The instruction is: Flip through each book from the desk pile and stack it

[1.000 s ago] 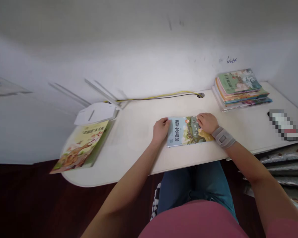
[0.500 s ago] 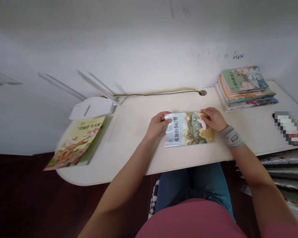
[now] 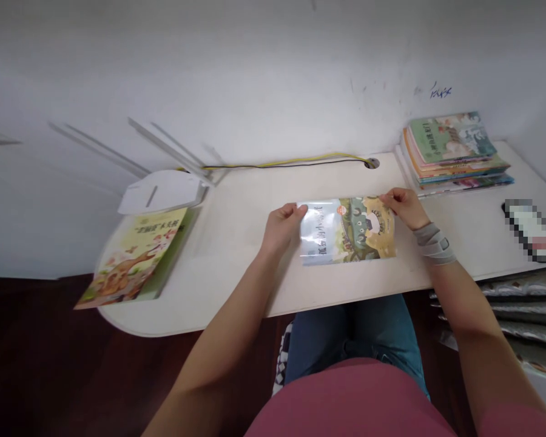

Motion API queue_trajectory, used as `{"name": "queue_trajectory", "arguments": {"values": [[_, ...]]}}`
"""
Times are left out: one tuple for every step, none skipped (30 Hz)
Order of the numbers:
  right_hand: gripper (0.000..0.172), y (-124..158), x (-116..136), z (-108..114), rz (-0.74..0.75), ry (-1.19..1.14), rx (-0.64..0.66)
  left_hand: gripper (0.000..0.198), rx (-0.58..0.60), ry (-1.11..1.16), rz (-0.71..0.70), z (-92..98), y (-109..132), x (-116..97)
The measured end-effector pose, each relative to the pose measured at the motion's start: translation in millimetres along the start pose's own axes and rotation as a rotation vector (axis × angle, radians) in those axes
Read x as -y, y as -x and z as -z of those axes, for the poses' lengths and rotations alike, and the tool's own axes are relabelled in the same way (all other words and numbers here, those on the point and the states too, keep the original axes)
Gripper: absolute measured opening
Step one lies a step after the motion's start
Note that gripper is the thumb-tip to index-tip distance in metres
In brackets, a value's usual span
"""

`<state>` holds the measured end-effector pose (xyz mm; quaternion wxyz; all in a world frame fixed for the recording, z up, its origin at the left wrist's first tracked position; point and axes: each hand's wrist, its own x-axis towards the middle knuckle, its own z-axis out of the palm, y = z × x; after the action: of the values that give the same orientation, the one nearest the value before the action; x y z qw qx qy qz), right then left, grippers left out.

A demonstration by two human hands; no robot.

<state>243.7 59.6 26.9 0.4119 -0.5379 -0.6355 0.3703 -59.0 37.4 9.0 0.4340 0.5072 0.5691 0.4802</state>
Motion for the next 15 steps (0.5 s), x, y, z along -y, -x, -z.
{"name": "queue_trajectory", "arguments": {"values": [[0.043,-0.8,-1.5,-2.1,-0.02,0.001,-0.016,0.035,0.017,-0.019,0.002,0.0,-0.2,0.5],[0.044,-1.7,-3.4,-4.3,-0.034,0.024,-0.028,0.035,0.025,-0.052,0.007,-0.3,-0.7,1.0],[0.045,-2.8,-5.3,-6.6,-0.043,0.076,-0.041,0.034,0.016,-0.107,0.011,-0.9,-1.6,1.5],[0.046,-3.9,-7.3,-8.8,-0.048,0.156,-0.056,0.033,-0.002,-0.188,0.005,-1.6,-2.9,1.8],[0.047,-5.0,-9.0,-11.2,-0.05,0.26,-0.072,0.032,-0.024,-0.294,-0.008,-2.6,-4.4,2.0],[0.047,-6.1,-10.5,-13.7,-0.053,0.38,-0.086,0.032,-0.043,-0.415,-0.023,-3.6,-6.1,2.0],[0.046,-7.0,-11.6,-16.2,-0.062,0.503,-0.094,0.033,-0.053,-0.538,-0.033,-4.7,-7.7,1.8],[0.045,-7.8,-12.2,-18.7,-0.078,0.619,-0.091,0.035,-0.05,-0.65,-0.035,-5.8,-9.1,1.4],[0.043,-8.5,-12.5,-21.0,-0.099,0.722,-0.081,0.036,-0.042,-0.745,-0.03,-6.9,-10.1,0.9],[0.042,-8.9,-12.6,-23.2,-0.121,0.808,-0.065,0.037,-0.035,-0.82,-0.024,-8.0,-10.5,0.3],[0.041,-9.1,-12.5,-24.9,-0.142,0.879,-0.048,0.037,-0.03,-0.879,-0.021,-9.1,-10.5,-0.2],[0.042,-9.2,-12.5,-26.1,-0.161,0.934,-0.033,0.036,-0.025,-0.923,-0.023,-10.1,-10.0,-0.6],[0.043,-9.2,-12.7,-26.6,-0.176,0.975,-0.022,0.035,-0.02,-0.957,-0.026,-11.0,-9.0,-0.9],[0.044,-9.1,-13.2,-26.5,-0.194,1.0,-0.012,0.033,-0.022,-0.984,-0.026,-11.8,-7.8,-0.8],[0.046,-8.9,-13.9,-25.6,-0.216,1.01,-0.008,0.03,-0.036,-1.003,-0.025,-12.6,-6.5,-0.5]]}}
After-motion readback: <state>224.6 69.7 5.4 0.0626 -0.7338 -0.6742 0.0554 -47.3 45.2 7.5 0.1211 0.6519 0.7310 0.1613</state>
